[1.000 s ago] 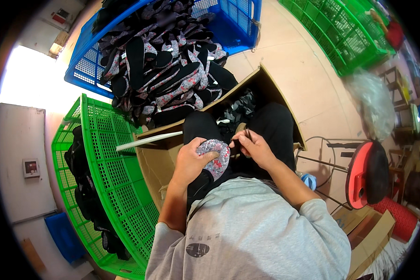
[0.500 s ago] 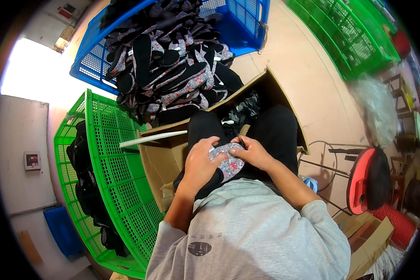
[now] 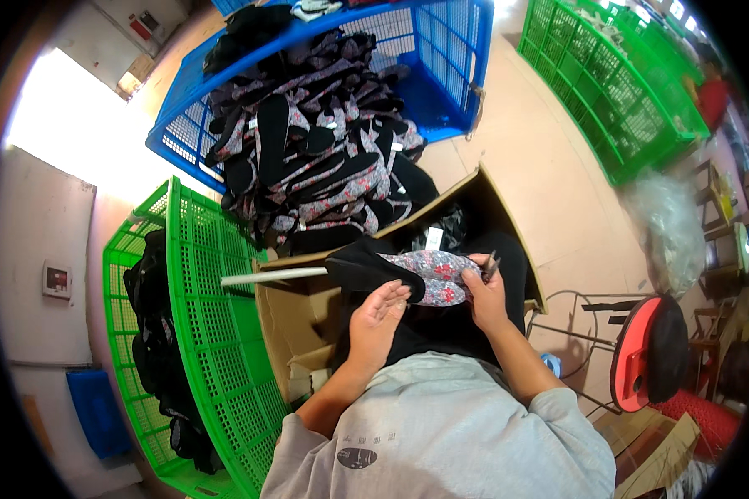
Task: The person sits on the floor and sews the upper fabric onto slipper soles by hand using a needle and thread. They pick up a slipper from a blue crate, stitch the edges, and place the finished slipper into a green crate, repeating this process for multiple units.
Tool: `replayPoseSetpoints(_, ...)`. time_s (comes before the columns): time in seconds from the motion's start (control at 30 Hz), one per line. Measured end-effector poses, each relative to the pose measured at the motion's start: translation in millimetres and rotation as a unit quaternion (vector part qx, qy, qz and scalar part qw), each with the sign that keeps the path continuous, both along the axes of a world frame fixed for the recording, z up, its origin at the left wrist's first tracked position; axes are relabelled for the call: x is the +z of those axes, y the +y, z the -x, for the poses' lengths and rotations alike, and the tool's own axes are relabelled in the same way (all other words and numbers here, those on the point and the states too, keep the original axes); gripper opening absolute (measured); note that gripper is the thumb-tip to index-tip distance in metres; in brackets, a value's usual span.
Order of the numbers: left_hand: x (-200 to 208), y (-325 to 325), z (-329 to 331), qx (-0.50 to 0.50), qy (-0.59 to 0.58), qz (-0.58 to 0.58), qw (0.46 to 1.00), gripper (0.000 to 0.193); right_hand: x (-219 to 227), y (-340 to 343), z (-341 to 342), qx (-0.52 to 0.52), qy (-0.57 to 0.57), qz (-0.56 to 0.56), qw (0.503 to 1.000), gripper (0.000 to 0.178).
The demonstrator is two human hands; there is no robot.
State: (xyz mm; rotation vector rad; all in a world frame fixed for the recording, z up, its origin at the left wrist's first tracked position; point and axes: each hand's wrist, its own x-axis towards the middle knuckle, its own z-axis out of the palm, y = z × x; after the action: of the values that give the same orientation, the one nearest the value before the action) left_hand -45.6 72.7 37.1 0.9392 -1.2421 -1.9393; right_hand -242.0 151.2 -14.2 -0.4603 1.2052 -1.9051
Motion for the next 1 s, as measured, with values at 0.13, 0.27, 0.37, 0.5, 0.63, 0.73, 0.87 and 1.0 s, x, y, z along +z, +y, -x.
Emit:
replayPoseSetpoints(0.13,-11.8,-4.8,46.0,-0.061,0.086,-0.088,0.99,0.03,25.8,9.2,37.1,-0.011,0.121,0.075,0.99,0.027)
replayPoseSetpoints(0.27,-31.4,3.5,73.0,-0.084,0.126,-0.144,0.978,0.022,36.5,24.0,49.1,0.025,0.12,0.025,0.992,0.028)
replayPoseSetpoints(0.37,-26.0,12.8,82.5,-0.041,0.132,-0.211,0.968,0.016,31.1,38.3,40.1,0.064,0.139,0.0,0.988,0.028)
replayPoseSetpoints(0.5,-39.0,16.1,60.2,-0.019,0.063,-0.193,0.979,0.015,28.7,52.3,16.6,0.085,0.149,-0.043,0.984,0.031)
replayPoseSetpoints(0.63,-25.4,23.7,40.5,-0.01,0.037,-0.195,0.98,0.022,53.6,37.6,-6.5,0.077,0.242,-0.025,0.967,0.029)
replayPoseSetpoints(0.73,-25.8,23.2,26.3,0.031,0.077,-0.236,0.968,0.026,34.8,35.6,-16.6,0.123,0.293,-0.06,0.946,0.032)
replayPoseSetpoints(0.87,-24.7,21.6,-5.8,0.058,0.052,-0.286,0.955,0.026,50.2,31.0,-32.4,0.21,0.35,-0.085,0.909,0.03)
replayPoseSetpoints(1.0,-21.2,4.3,-25.8,0.065,0.011,-0.336,0.94,0.024,42.4,19.1,-49.1,0.258,0.372,-0.09,0.887,0.026)
